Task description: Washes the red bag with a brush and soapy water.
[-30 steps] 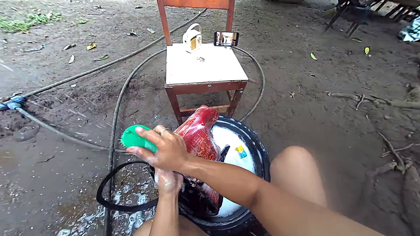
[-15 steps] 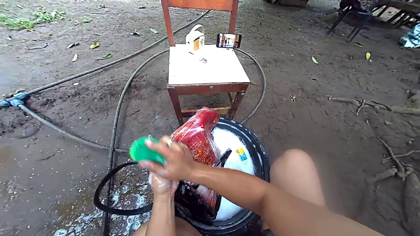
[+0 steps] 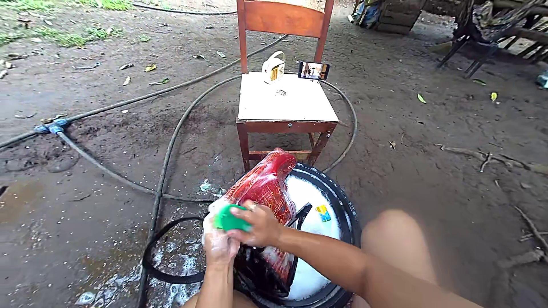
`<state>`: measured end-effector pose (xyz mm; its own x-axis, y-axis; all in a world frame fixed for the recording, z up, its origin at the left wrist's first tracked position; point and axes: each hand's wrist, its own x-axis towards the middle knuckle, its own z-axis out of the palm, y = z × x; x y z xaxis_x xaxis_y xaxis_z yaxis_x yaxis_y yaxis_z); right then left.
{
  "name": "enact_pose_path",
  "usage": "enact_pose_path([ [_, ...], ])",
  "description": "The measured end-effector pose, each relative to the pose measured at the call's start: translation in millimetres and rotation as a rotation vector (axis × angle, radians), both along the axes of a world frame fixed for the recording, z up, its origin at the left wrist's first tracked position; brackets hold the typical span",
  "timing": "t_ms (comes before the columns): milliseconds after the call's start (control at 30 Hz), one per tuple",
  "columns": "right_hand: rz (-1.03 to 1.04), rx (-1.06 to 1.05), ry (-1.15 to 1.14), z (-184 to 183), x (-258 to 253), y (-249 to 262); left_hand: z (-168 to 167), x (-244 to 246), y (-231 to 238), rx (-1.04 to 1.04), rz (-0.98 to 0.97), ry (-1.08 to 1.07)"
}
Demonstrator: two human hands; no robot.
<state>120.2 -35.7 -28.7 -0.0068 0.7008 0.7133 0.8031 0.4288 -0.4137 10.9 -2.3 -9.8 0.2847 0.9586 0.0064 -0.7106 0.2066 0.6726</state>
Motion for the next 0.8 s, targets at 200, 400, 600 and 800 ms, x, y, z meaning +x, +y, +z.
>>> enact_pose_path([
  [200, -0.256, -0.003, 0.344, 19.7, 26.5, 30.6, 1.9, 8.6, 2.2, 0.018, -0.053, -0.024],
  [400, 0.037, 0.114, 0.013, 25.5, -27.4, 24.6, -21.8, -3.6, 2.1, 0.097, 0.02, -0.195],
  [600, -0.25, -0.188, 0.106, 8.8, 30.9, 55.9, -4.9, -6.9, 10.0, 0.015, 0.042, -0.005],
  [800, 0.107, -0.126, 0.049, 25.2, -25.3, 33.7, -9.8, -8.5, 4.6, -0.062, 0.118, -0.062],
])
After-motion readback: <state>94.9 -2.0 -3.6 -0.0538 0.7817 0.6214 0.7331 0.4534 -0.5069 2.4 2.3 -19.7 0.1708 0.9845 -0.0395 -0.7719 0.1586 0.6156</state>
